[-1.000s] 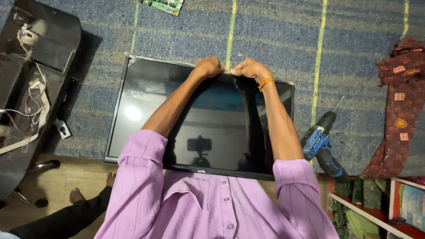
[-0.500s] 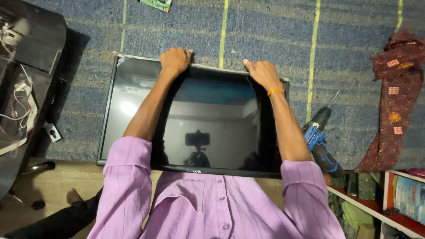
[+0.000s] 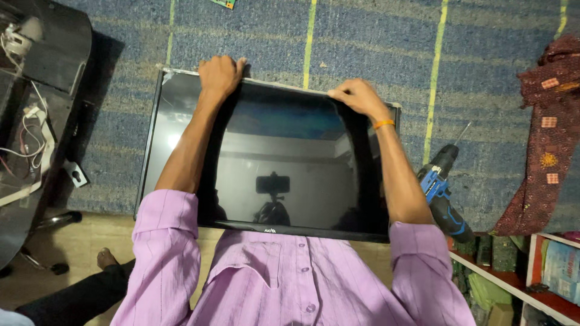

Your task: The person removes the outer frame from a flat-screen television, wipes the frame with a cloth, and sets it aside. They then flip the television over on the workbench and use a cordless drill to unscrew and open the back panel, exposing the internal circuit boards.

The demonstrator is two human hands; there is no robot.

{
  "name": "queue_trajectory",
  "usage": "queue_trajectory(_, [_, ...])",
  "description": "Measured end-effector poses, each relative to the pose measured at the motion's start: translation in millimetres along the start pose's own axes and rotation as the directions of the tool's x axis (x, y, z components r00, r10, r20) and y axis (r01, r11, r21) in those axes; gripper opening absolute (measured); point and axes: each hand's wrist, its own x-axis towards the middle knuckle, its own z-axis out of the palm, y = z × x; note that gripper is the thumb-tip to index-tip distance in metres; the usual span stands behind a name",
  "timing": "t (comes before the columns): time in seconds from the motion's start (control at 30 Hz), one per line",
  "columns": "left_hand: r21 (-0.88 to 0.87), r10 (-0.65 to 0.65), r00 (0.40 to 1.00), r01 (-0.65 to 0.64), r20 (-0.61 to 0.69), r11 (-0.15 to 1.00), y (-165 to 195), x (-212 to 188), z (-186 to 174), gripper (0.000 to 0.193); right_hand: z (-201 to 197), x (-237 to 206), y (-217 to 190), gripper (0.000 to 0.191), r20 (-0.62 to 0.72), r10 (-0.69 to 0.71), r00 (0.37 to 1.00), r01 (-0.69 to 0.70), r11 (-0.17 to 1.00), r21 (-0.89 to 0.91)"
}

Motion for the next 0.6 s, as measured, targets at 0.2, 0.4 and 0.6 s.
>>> queue_trajectory(0.2, [-0.06, -0.06, 0.997, 0.063, 0.054, 0.996, -2, 5, 1, 0.055, 3, 24, -14, 0.036, 0.173, -0.007, 0.985, 0.019, 0.997, -0.069])
queue_trajectory(0.4, [-0.121, -0.056, 0.986, 0.076, 0.159, 0.99, -20, 6, -20, 0.052, 61, 48, -90, 0.03, 0.066, -0.364, 0.929, 0.364, 0.931, 0.016])
queue_trajectory(0.6, [-0.151, 0.053, 0.966, -0.015, 0.252, 0.988, -65, -14, -44, 0.053, 103, 88, -136, 0.037, 0.126, -0.247, 0.961, 0.252, 0.968, -0.023])
